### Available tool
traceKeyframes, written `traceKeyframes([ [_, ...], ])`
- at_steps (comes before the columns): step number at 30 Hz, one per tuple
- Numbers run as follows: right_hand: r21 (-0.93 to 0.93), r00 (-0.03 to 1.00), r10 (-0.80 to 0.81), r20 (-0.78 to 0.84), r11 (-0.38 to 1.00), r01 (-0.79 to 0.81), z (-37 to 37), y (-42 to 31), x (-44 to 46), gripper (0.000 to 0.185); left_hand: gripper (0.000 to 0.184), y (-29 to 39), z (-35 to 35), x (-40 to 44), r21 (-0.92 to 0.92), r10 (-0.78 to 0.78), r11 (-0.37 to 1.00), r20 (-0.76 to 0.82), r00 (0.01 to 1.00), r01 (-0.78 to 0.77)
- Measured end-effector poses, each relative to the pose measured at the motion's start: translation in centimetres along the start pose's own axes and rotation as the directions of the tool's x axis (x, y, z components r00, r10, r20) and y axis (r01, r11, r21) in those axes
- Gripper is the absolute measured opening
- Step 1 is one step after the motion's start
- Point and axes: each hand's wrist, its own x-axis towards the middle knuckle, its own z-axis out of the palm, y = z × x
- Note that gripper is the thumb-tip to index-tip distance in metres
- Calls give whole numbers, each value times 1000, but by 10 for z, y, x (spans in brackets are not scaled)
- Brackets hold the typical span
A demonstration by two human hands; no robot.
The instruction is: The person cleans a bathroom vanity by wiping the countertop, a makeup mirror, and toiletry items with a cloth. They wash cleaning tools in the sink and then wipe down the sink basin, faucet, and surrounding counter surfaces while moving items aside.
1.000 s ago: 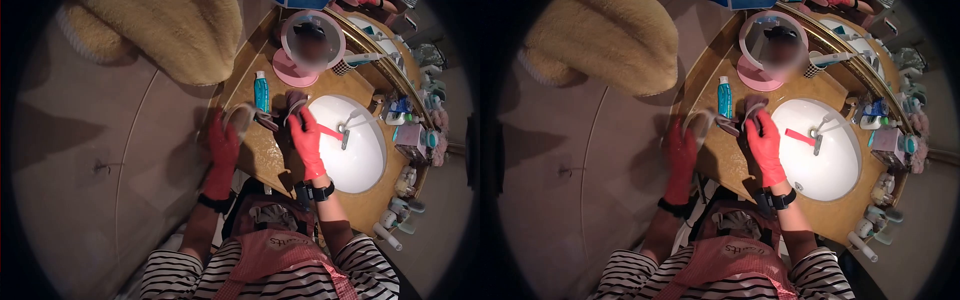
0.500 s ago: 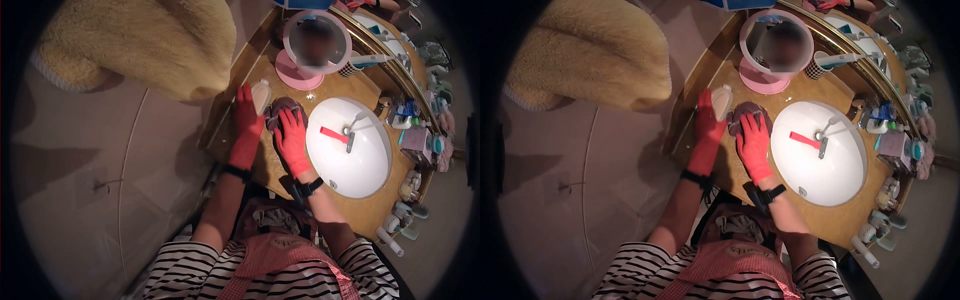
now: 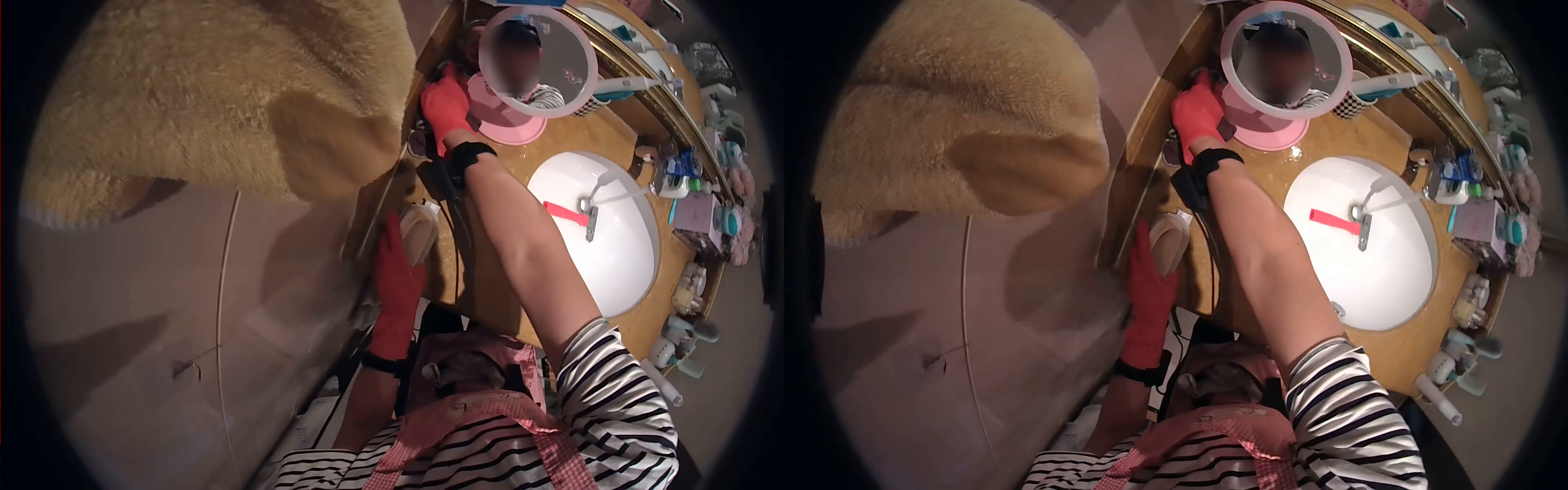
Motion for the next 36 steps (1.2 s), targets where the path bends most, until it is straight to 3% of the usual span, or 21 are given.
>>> traceKeyframes([
  [2, 106, 983, 25, -181, 994, -6, 9, 5, -7, 48, 100, -12, 6, 2, -42, 157, 984, -265, 951, -174],
  [3, 88, 970, -99, -223, 989, 121, 15, 14, -16, 49, 100, -18, 7, 5, -32, 176, 981, -275, 945, -192],
  [5, 45, 964, -173, -203, 981, 186, 9, 9, -61, 52, 102, -29, 3, -3, -424, -104, 906, -200, 974, 10],
  [8, 117, 895, -396, -204, 898, 424, 3, 11, -123, 51, 97, -26, -10, -11, -587, -196, 805, -122, 973, 88],
  [9, 191, 927, -369, -59, 908, 374, -9, 8, -144, 48, 96, -25, -12, -14, -611, -199, 785, -100, 975, 97],
  [10, 203, 927, -369, -65, 905, 374, -13, 14, -163, 48, 96, -25, -10, -17, -603, -196, 793, -108, 975, 93],
  [12, 311, 756, -654, 26, 724, 616, -19, 38, -178, 46, 93, -23, -7, -15, -232, -2, 971, -217, 976, -49],
  [15, 313, 842, -525, 126, 826, 468, -45, 65, -159, 45, 88, -15, -1, -29, -88, 94, 989, -218, 971, -116],
  [17, 219, 880, -384, -278, 867, 448, -20, 71, -129, 46, 87, -19, 8, -30, -1, 148, 989, -162, 976, -151],
  [18, 201, 921, -322, -219, 909, 365, -23, 58, -106, 48, 87, -19, 7, -30, 20, 147, 989, -156, 977, -145],
  [19, 178, 953, -260, -158, 942, 286, -25, 43, -92, 51, 87, -20, 7, -29, -59, 82, 994, -168, 982, -93],
  [21, 97, 941, -313, -128, 940, 326, -9, 24, -105, 56, 88, -28, -2, -40, -124, 4, 992, -177, 984, -26],
  [24, -105, 948, -318, 12, 942, 318, -1, 4, -140, 72, 91, -38, -31, -54, -653, -434, 699, -64, 899, 291],
  [25, -93, 939, -334, 87, 935, 341, -5, -2, -160, 73, 90, -23, -48, -59, -661, -412, 706, -91, 906, 254],
  [28, -51, 900, -418, 122, 903, 426, -4, -12, -221, 74, 88, 2, -80, -45, -638, -277, 760, -152, 949, 120],
  [30, -77, 740, -548, 390, 782, 619, -13, -6, -249, 63, 86, 24, -80, -13, -570, -166, 820, -144, 976, 55],
  [31, -77, 742, -551, 381, 781, 620, -14, -1, -262, 63, 87, 43, -74, 7, -482, -134, 875, -130, 982, 55],
  [32, -26, 660, -630, 409, 715, 698, -9, 7, -270, 52, 89, 46, -63, 30, -396, -136, 914, -86, 987, 91],
  [33, 28, 567, -698, 437, 640, 768, -9, 17, -275, 44, 90, 29, -38, 61, -303, 14, 952, -118, 993, -50],
  [34, 18, 566, -698, 439, 636, 771, -18, 31, -276, 44, 84, 42, -25, 78, -118, 75, 989, -105, 992, -87],
  [36, 338, 438, -880, 184, 475, 812, -42, 65, -274, 39, 84, 62, -3, 110, -26, 126, 991, -80, 989, -128],
])
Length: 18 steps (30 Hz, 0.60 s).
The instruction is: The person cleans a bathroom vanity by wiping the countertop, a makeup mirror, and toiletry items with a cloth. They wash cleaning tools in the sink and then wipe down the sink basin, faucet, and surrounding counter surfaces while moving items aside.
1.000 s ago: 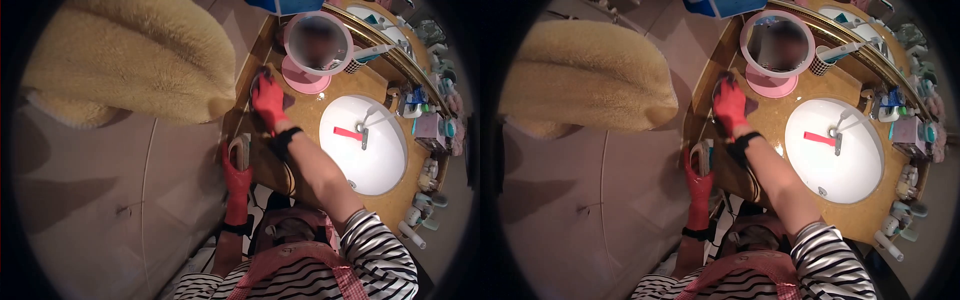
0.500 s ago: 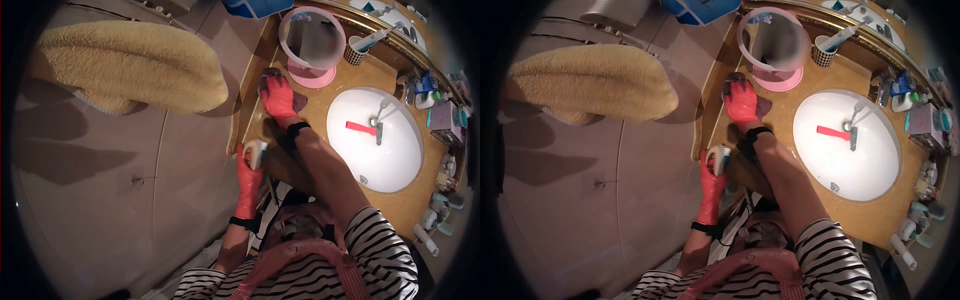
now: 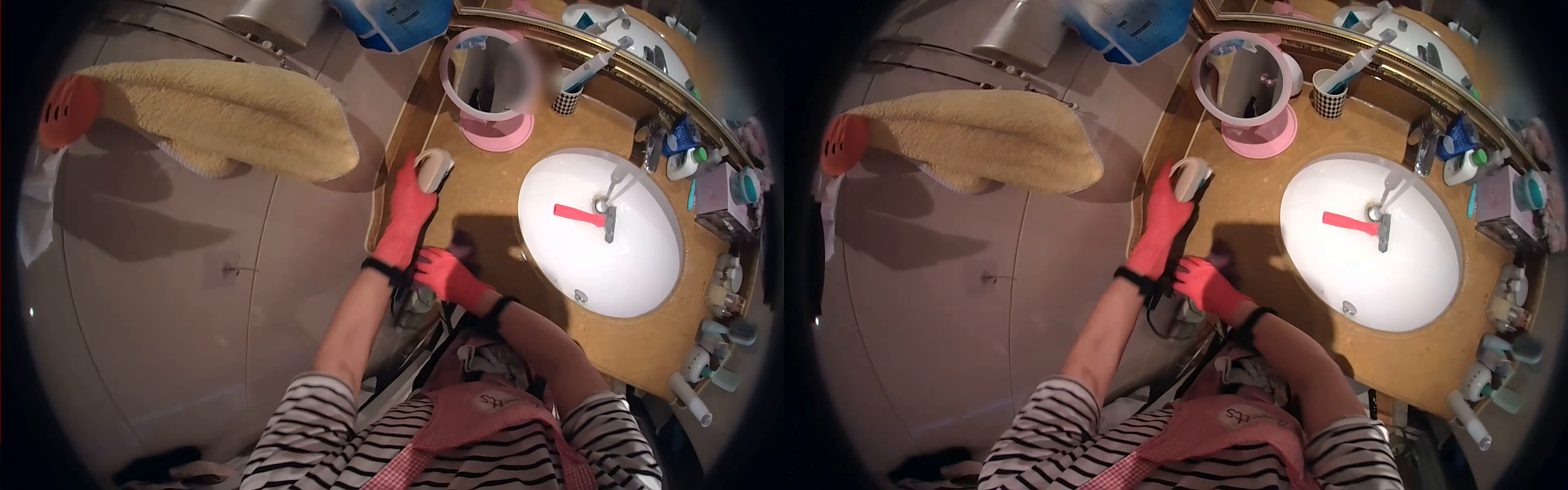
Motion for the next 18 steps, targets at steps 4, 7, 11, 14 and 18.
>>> traceKeyframes([
  [4, -85, 943, 323, -85, 940, -330, -62, -11, -66, 38, 92, 4, 39, 47, 241, 209, 952, -67, 976, -188],
  [7, -219, 860, 430, -275, 843, -492, -80, -25, -83, 35, 96, 13, 43, 51, 290, 393, 896, -166, 904, -337],
  [11, -184, 905, 366, -216, 895, -406, -52, -14, -62, 35, 98, 13, 23, 16, 229, 420, 896, -169, 891, -379],
  [14, 15, 883, 384, -269, 919, -395, -25, 3, -7, 36, 79, -16, -5, -47, 39, 369, 925, -340, 865, -379],
  [18, 31, 808, 407, -426, 899, -436, 5, 32, 75, 29, 64, -47, -62, -161, 3, 32, 999, -344, 939, -33],
])
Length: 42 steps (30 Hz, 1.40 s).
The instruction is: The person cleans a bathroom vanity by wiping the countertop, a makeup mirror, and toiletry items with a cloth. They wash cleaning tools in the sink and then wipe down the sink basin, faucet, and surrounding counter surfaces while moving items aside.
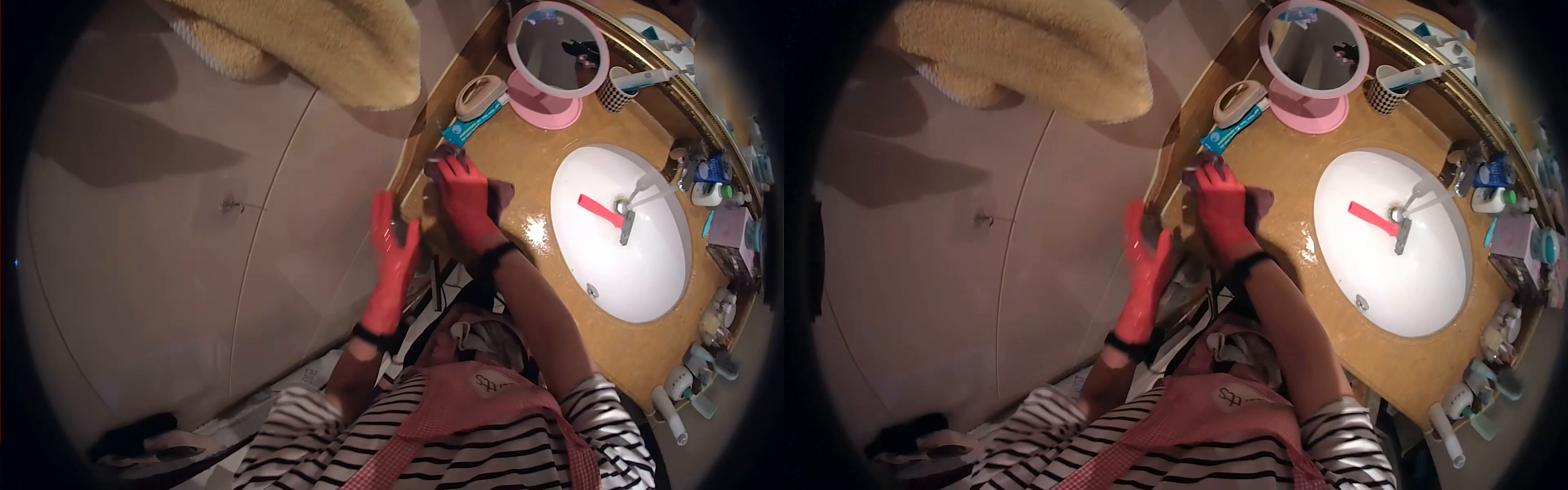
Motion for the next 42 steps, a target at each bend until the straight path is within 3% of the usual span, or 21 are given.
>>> traceKeyframes([
  [2, -235, 998, 52, -41, 970, -60, 21, -11, 14, 25, 62, -8, -39, -36, 18, -34, 999, -9, 999, 34],
  [6, -253, 992, 26, 124, 967, 6, 32, -23, -16, 22, 62, -20, -67, -83, 25, -135, 990, -113, 984, 139],
  [8, -62, 882, -199, 427, 967, 248, 16, -37, -51, 18, 59, -16, -67, -86, 32, -149, 988, -106, 983, 153],
  [10, -18, 863, -259, 435, 955, 295, -14, -32, -78, 18, 56, -15, -64, -88, 42, -166, 984, -95, 982, 171],
  [12, 15, 875, -324, 360, 939, 342, -49, -18, -96, 23, 53, -23, -51, -85, 19, 17, 1000, -6, 1000, -17],
  [13, 322, 898, -151, 413, 947, 11, -78, -14, -87, 25, 51, -29, -40, -85, -71, -13, 997, 74, 997, 18],
  [14, 51, 922, -187, 339, 982, 180, -87, 12, -105, 24, 51, -28, -30, -80, -85, -11, 996, 76, 997, 18],
  [15, -113, 957, -101, 271, 984, 136, -111, 14, -106, 22, 49, -25, -18, -75, -63, 20, 998, 146, 989, -11],
  [17, -105, 965, 17, 261, 994, 11, -142, 22, -106, 24, 46, -26, 16, -63, -61, 47, 998, 212, 976, -35],
  [19, -66, 951, 26, 308, 998, -6, -158, 14, -109, 27, 47, -46, 53, -52, 220, 156, 960, 90, 984, -172],
  [20, -91, 935, 18, 354, 996, 15, -163, 3, -109, 31, 47, -46, 59, -37, 225, 140, 962, 72, 988, -153],
  [22, -107, 908, -13, 419, 992, 63, -164, -3, -109, 34, 46, -46, 68, -11, 446, -132, 895, 242, 961, 10],
  [26, -136, 899, 11, 437, 989, 54, -170, -1, -123, 43, 47, -45, 75, -22, 541, -133, 841, 230, 964, -13],
  [29, -284, 942, 85, 324, 959, 12, -163, -1, -122, 50, 42, -52, 66, -35, 519, -86, 854, 203, 975, -33],
  [31, -289, 941, 54, 335, 956, 48, -140, 1, -111, 51, 38, -79, 63, -35, 101, 47, 993, 146, 988, -62],
  [32, -286, 941, 8, 339, 953, 95, -121, 3, -96, 52, 38, -79, 56, -32, 105, 52, 992, 140, 989, -67],
  [34, -141, 918, -133, 374, 970, 198, -75, -1, -69, 50, 38, -68, 34, -46, -34, -116, 992, 94, 989, 120],
  [38, 37, 887, -297, 354, 952, 305, 15, -42, -36, 44, 41, -63, 8, -96, -117, -228, 968, -44, 973, 222],
  [39, -33, 902, -239, 359, 963, 268, 22, -56, -35, 39, 41, -70, 6, -113, -104, -225, 970, -53, 973, 219],
  [41, -151, 928, -118, 354, 972, 181, 28, -62, -42, 35, 39, -80, 0, -144, -83, -432, 898, 19, 902, 432],
  [42, -87, 884, -291, 366, 935, 344, 33, -47, -47, 36, 38, -75, -5, -149, -39, -398, 916, 23, 917, 398],
])
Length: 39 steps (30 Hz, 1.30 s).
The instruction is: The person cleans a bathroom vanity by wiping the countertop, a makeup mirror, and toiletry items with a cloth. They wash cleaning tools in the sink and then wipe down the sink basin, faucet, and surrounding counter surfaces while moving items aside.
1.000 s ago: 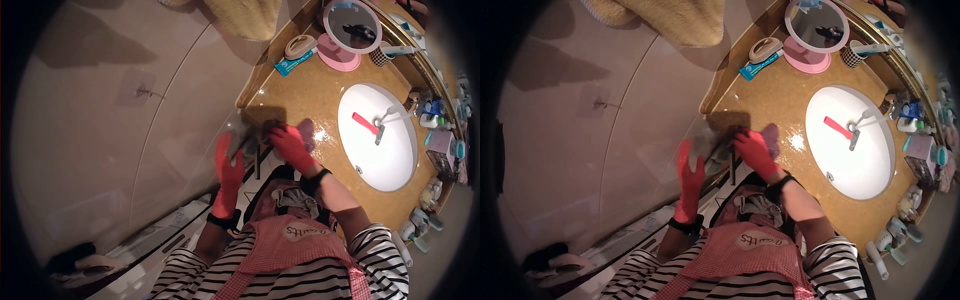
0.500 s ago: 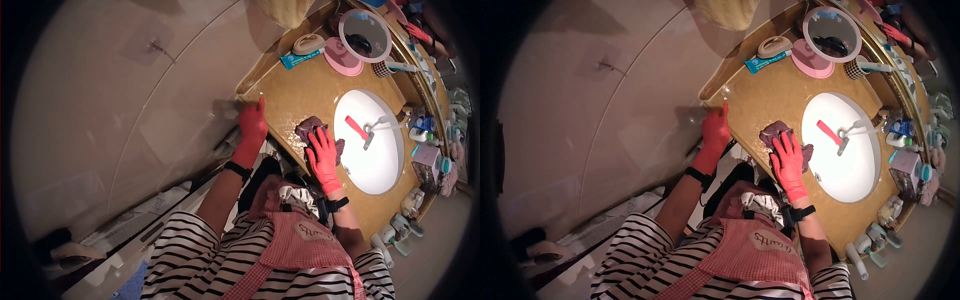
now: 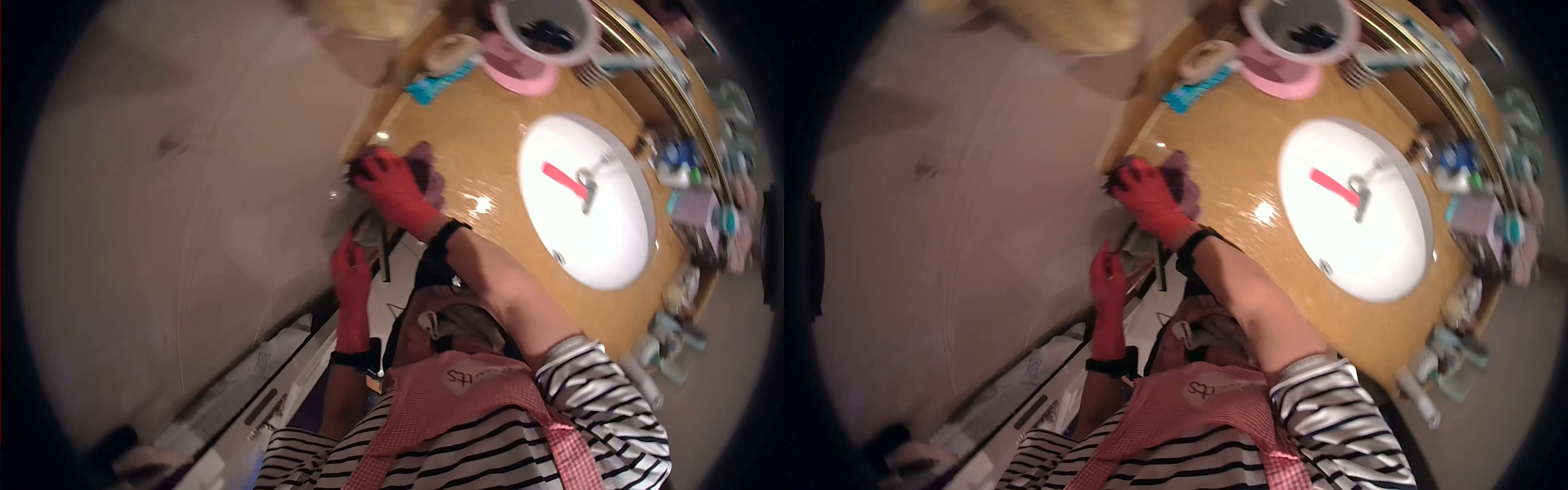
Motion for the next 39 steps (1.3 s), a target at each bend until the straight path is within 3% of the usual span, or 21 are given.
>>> traceKeyframes([
  [1, -8, 984, -176, -9, 984, 176, -1, 15, -11, 38, 37, 5, -4, -2, 39, 48, 998, 7, 999, -48],
  [2, -44, 993, -118, -9, 992, 117, -12, 24, -29, 38, 37, 7, -4, -1, -6, 37, 999, 55, 998, -37],
  [4, -118, 973, -195, 127, 971, 210, -41, 21, -65, 37, 38, 21, 2, 8, -61, 65, 996, 141, 988, -57],
  [8, -36, 987, -105, 123, 993, 110, -112, 36, -182, 33, 38, 79, 20, 25, -35, 234, 972, 215, 948, -232],
  [12, -62, 979, 118, 165, 992, -109, -173, 46, -312, 41, 38, 156, 68, 27, -177, 351, 936, 400, 847, -304],
  [14, 165, 796, 598, -87, 797, -581, -204, 31, -352, 39, 37, 187, 88, 21, -239, 443, 897, 483, 756, -372],
  [16, -205, 870, 482, -106, 846, -493, -245, 34, -398, 35, 36, 202, 115, 14, -321, 517, 856, 517, 682, -406],
  [19, -293, 628, 713, -310, 557, -777, -270, 47, -459, 31, 35, 231, 154, 19, -269, 587, 781, 624, 516, -563],
  [21, -284, 546, 732, -406, 467, -837, -272, 59, -474, 30, 35, 253, 184, 31, -163, 561, 734, 693, 453, -659],
  [23, -97, 280, 683, -674, 294, -951, -282, 73, -473, 26, 35, 264, 229, 42, -121, 567, 649, 735, 372, -751],
  [24, -97, 282, 681, -676, 297, -950, -281, 76, -468, 26, 35, 271, 254, 42, -94, 571, 579, 755, 321, -810],
  [26, -117, 312, 703, -639, 312, -943, -276, 76, -441, 23, 31, 290, 306, 38, 59, 386, 485, 880, 275, -872],
  [27, -106, 395, 707, -586, 417, -903, -276, 72, -424, 22, 31, 288, 328, 35, 47, 395, 482, 880, 265, -875],
  [29, -64, 592, 671, -446, 636, -769, -262, 74, -408, 23, 28, 281, 365, 27, 96, 514, 255, 829, 219, -962],
  [30, 6, 663, 620, -420, 732, -681, -254, 72, -398, 24, 28, 288, 373, 23, 86, 523, 256, 825, 213, -963],
  [32, -66, 660, 670, -341, 683, -727, -260, 64, -374, 24, 21, 295, 379, 14, 144, 282, 281, 933, 225, -949],
  [33, 1, 640, 721, -267, 664, -748, -266, 70, -370, 23, 21, 309, 368, 9, 85, 222, 249, 965, 142, -965],
  [35, 79, 620, 762, -186, 641, -764, -272, 85, -365, 22, 21, 298, 369, -4, 124, 243, 225, 954, 178, -967],
  [37, -45, 530, 846, 51, 532, -845, -274, 107, -361, 19, 21, 274, 377, -4, 162, 241, 196, 948, 208, -967],
  [38, -45, 535, 844, 48, 536, -843, -270, 125, -362, 19, 23, 273, 371, -7, 157, 165, 219, 967, 196, -963],
  [39, -207, 417, 888, 193, 452, -868, -258, 150, -367, 18, 25, 281, 364, -8, 188, 52, 267, 977, 208, -945],
])
